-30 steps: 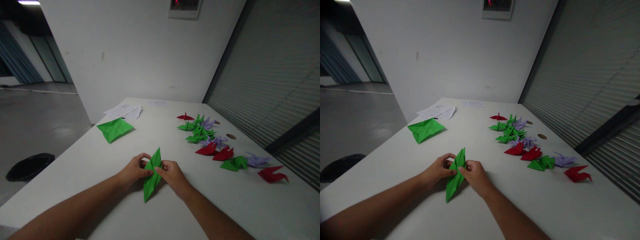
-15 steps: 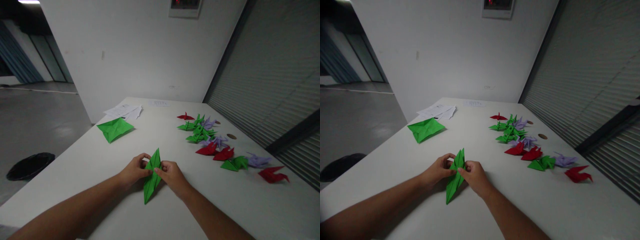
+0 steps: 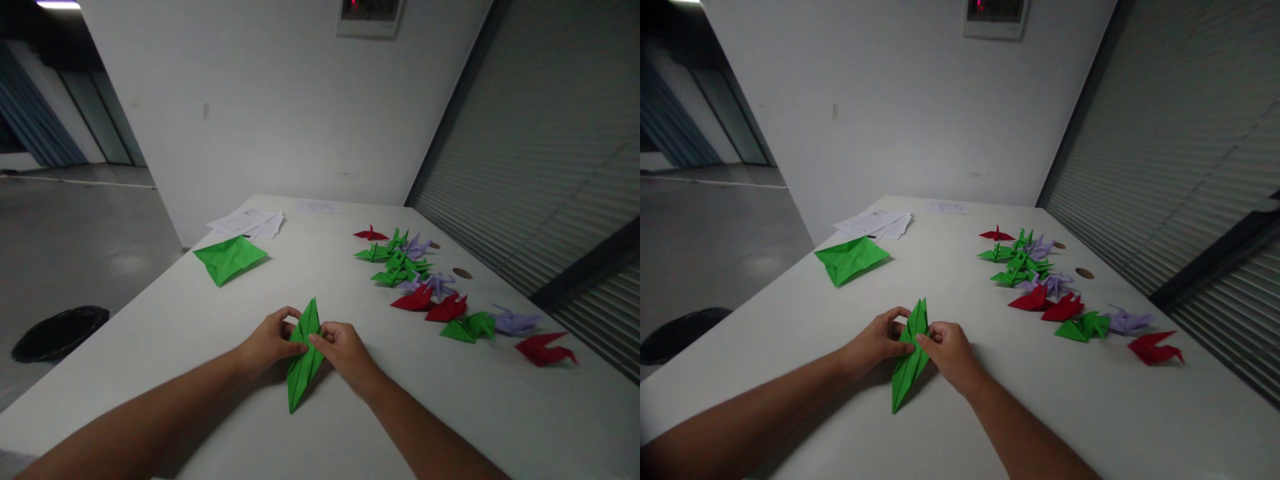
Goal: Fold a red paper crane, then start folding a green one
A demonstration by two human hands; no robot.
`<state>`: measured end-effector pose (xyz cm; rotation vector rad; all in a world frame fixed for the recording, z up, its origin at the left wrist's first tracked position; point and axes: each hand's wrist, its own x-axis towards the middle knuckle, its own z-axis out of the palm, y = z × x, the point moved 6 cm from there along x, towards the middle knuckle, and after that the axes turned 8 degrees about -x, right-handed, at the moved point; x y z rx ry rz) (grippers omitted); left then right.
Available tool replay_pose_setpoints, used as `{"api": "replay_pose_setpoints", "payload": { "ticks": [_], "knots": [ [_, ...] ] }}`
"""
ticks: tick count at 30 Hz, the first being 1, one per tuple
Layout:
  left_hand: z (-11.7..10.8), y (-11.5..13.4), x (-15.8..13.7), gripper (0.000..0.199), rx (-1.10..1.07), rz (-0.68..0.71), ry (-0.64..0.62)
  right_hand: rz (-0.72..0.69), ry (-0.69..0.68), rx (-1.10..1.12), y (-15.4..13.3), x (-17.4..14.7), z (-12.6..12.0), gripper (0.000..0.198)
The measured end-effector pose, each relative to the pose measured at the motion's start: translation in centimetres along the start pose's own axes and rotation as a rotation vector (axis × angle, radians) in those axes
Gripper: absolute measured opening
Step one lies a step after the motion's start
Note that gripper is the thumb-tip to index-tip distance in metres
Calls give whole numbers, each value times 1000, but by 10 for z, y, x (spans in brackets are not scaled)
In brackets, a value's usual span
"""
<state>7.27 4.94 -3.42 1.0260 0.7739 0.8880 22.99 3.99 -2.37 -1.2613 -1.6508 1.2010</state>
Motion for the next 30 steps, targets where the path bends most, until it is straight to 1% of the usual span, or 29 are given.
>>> {"api": "replay_pose_setpoints", "payload": {
  "ticks": [7, 16, 21, 27, 30],
  "knots": [
    [1, 0, 1, 65, 16, -17, 0, -8, 25, 33, -1, 0, -1, 39],
    [1, 3, -1, 67, 1, -15, 11, 17, 10, 54, 1, 1, 1, 35],
    [2, 3, -2, 66, -47, -4, -11, 25, -18, 69, -1, 0, 0, 35],
    [3, 4, -2, 68, -33, 2, -12, 28, -18, 87, 0, 0, 0, 37],
    [4, 3, -2, 65, -9, 5, -15, 27, -53, 127, 2, -1, 3, 37]
  ]
}}
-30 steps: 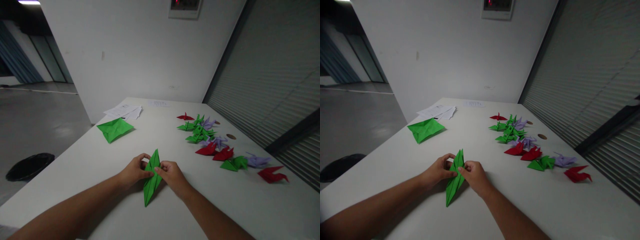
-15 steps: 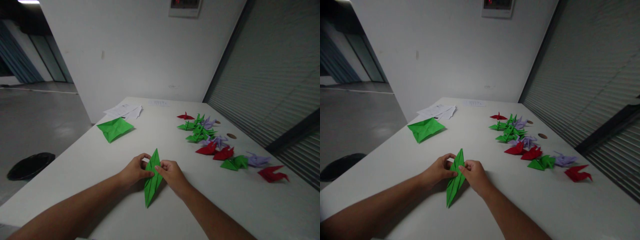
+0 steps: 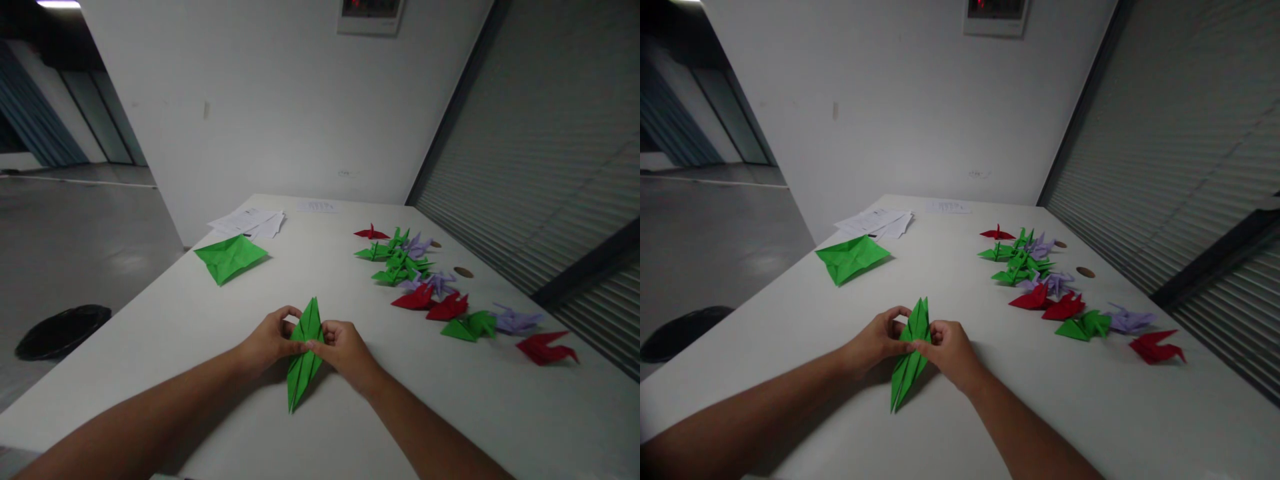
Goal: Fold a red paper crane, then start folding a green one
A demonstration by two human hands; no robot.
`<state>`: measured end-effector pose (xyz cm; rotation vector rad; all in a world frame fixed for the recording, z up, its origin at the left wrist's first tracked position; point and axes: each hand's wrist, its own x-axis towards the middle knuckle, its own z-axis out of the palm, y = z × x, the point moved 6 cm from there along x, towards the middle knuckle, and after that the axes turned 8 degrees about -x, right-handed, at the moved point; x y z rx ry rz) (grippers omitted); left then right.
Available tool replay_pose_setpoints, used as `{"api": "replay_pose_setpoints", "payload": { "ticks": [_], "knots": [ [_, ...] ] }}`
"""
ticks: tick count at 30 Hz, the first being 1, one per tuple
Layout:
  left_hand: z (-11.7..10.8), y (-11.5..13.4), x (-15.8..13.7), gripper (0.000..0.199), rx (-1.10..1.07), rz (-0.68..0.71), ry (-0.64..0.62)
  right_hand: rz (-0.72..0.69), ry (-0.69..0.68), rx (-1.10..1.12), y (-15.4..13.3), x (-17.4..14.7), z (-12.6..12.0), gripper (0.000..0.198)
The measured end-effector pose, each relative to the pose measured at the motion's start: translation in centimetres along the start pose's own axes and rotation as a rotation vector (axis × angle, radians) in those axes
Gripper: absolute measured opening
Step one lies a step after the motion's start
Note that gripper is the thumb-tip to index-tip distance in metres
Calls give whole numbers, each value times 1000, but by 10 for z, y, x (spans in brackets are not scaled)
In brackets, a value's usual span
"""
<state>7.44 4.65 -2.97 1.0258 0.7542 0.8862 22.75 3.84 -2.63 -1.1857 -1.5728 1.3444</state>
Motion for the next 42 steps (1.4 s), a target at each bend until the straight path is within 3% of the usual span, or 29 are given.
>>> {"api": "replay_pose_setpoints", "payload": {
  "ticks": [3, 10, 18, 26, 31, 36, 42],
  "knots": [
    [1, -2, 0, 62, 89, 8, -23, 2, 11, -29, 1, 0, 2, 37],
    [6, -2, -4, 62, 346, 10, -85, -34, 213, -90, -6, 0, -6, 32],
    [5, 0, -6, 63, 352, -5, -41, -19, 253, 29, -10, -2, -8, 38],
    [-3, 3, -2, 68, 0, 20, 47, -24, 79, 192, -8, 0, -2, 47],
    [-5, 3, -1, 72, -135, 32, 85, -50, -4, 212, -12, -3, 3, 43],
    [-2, 6, 1, 59, -131, 120, 60, -103, -21, 160, -18, -7, 4, 37],
    [-14, 9, 4, 55, 68, 302, 156, -113, -4, 99, -20, -7, 3, 38]
  ]
}}
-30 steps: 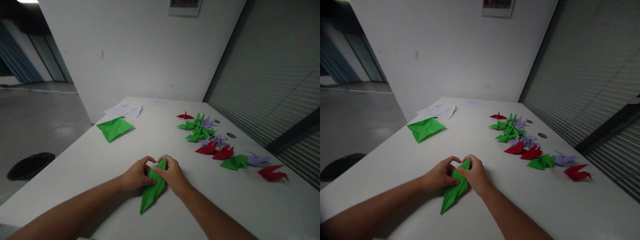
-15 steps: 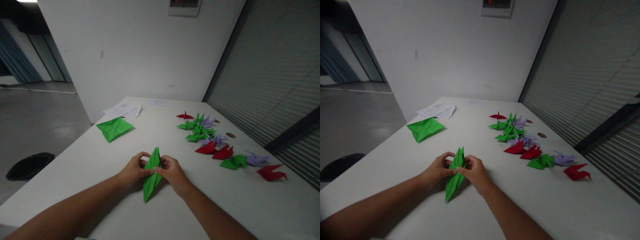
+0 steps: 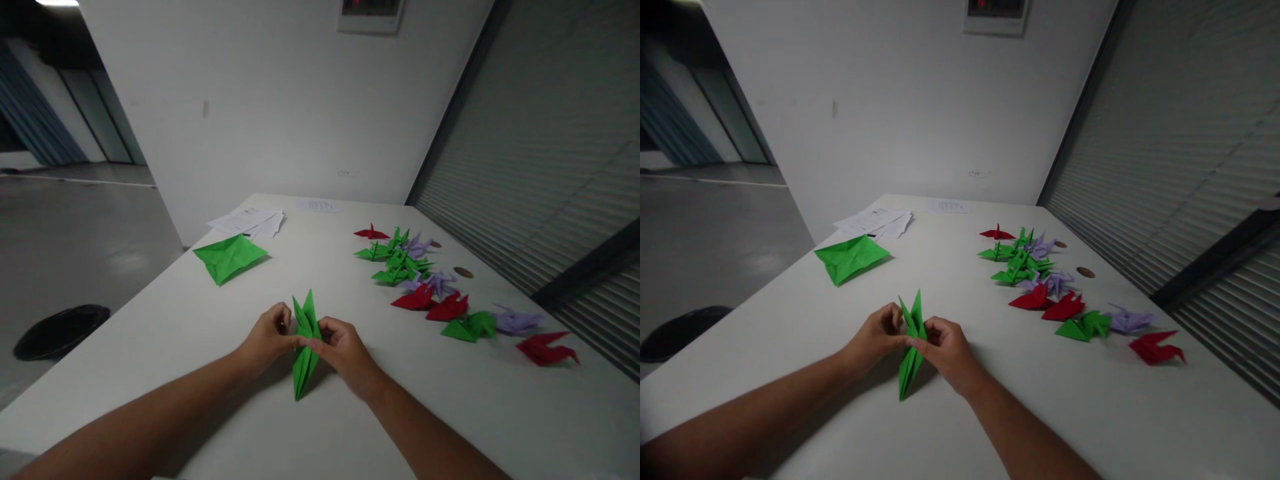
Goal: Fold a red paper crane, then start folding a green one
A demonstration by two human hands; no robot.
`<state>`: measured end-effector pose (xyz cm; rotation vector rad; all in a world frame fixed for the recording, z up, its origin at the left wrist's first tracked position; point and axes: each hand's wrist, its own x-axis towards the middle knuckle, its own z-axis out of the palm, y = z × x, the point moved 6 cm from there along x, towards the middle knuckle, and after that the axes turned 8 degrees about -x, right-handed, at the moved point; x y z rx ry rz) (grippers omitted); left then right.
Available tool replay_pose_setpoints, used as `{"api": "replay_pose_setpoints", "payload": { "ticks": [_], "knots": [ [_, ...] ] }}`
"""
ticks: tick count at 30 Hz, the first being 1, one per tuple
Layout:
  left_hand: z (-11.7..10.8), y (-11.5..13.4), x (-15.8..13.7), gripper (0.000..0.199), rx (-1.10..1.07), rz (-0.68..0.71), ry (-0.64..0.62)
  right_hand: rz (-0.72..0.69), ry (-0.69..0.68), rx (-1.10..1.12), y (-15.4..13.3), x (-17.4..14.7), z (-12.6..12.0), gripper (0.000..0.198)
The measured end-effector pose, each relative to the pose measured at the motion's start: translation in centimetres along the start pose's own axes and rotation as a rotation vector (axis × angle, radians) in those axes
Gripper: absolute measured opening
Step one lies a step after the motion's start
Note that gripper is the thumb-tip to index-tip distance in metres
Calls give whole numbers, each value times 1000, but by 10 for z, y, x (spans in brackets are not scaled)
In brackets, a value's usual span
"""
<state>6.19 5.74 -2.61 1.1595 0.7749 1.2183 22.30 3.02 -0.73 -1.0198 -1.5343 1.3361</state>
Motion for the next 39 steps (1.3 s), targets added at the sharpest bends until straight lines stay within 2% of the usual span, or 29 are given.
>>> {"api": "replay_pose_setpoints", "payload": {
  "ticks": [5, 12, 16, 19, 22, 26, 30, 34, 36, 39],
  "knots": [
    [8, 5, -2, 44, 52, -42, -100, -24, -25, -7, -5, -1, 2, 39],
    [19, 13, -6, 31, -66, -119, -158, -73, 11, -34, -5, -3, -4, 45],
    [18, 13, -7, 20, -119, -177, -137, -175, 69, -216, -5, -2, -8, 33],
    [15, 9, -7, 23, -279, -227, -90, -271, 83, -362, -11, -2, -8, 29],
    [14, 5, -7, 30, -343, -237, -94, -300, 81, -450, -13, -4, -8, 30],
    [15, 2, -5, 42, -265, -201, -135, -326, 95, -557, -11, -4, -7, 33],
    [9, 1, -1, 43, -94, -184, -22, -331, 54, -629, -5, -2, -1, 39],
    [5, 3, -1, 34, 95, -158, 51, -374, 22, -706, -9, -4, 7, 41],
    [3, 3, -1, 31, 122, -167, 69, -416, 77, -728, -15, -6, 6, 36],
    [2, 4, -2, 32, 100, -184, 90, -380, 300, -708, -18, -7, -8, 27]
  ]
}}
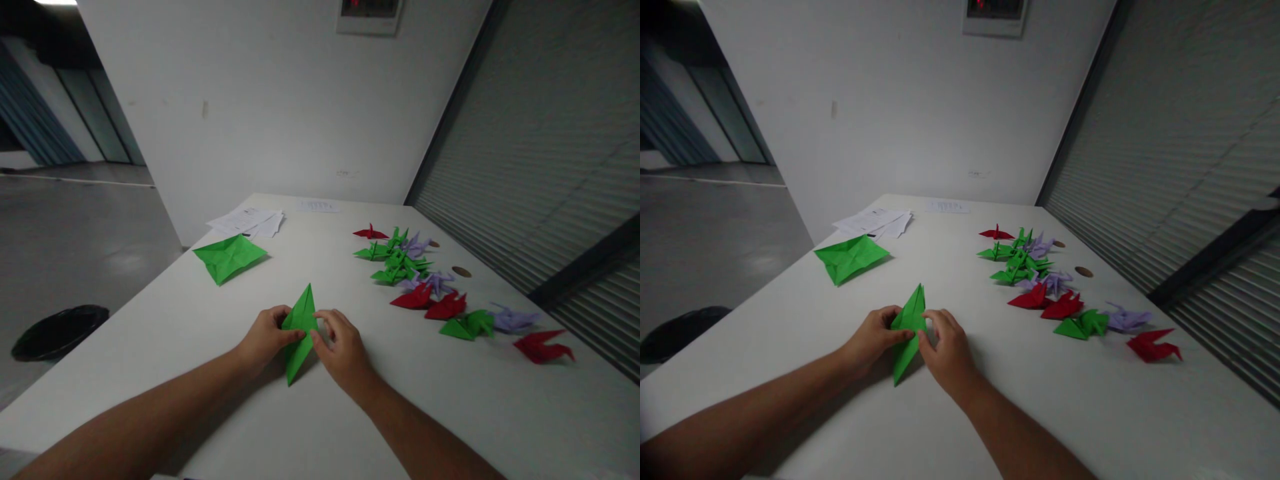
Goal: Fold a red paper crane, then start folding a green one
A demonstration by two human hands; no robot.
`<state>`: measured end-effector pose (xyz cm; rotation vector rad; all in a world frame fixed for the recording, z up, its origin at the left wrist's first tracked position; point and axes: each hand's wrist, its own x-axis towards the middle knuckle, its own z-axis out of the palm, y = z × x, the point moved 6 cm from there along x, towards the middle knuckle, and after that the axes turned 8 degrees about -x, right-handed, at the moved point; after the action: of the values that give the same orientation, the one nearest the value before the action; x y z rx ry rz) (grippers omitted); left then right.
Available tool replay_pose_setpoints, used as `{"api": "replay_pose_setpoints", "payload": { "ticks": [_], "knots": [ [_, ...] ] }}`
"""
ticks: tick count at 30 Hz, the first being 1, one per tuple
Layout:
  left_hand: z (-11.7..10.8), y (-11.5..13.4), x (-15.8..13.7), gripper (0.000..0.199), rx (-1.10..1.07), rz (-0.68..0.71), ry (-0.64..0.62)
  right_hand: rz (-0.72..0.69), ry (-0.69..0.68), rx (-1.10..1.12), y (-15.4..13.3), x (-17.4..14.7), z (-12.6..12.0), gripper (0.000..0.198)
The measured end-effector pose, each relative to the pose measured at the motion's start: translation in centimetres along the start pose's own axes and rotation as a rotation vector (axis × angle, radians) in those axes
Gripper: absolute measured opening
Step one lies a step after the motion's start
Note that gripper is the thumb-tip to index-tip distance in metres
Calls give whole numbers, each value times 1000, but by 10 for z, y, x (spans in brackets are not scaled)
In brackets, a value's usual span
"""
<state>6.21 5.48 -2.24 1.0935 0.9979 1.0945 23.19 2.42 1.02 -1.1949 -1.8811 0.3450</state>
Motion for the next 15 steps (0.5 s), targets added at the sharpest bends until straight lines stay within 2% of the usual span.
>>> {"api": "replay_pose_setpoints", "payload": {
  "ticks": [2, 5, 7, 9, 12, 15],
  "knots": [
    [0, 1, -1, 33, -15, 7, -1, 130, 57, 37, 11, 0, -3, 32],
    [2, 3, -1, 35, -35, 28, -11, 234, -83, 140, 21, 1, 8, 25],
    [2, 3, -2, 37, -54, 34, -18, 260, -180, 204, 24, 1, 17, 19],
    [3, 3, -1, 37, -61, 33, -28, 274, -216, 281, 24, 1, 22, 21],
    [3, 3, -2, 35, -45, 29, -39, 273, -205, 370, 25, 2, 24, 20],
    [3, 2, -2, 32, -20, 24, -47, 279, -188, 367, 26, 2, 24, 18]
  ]
}}
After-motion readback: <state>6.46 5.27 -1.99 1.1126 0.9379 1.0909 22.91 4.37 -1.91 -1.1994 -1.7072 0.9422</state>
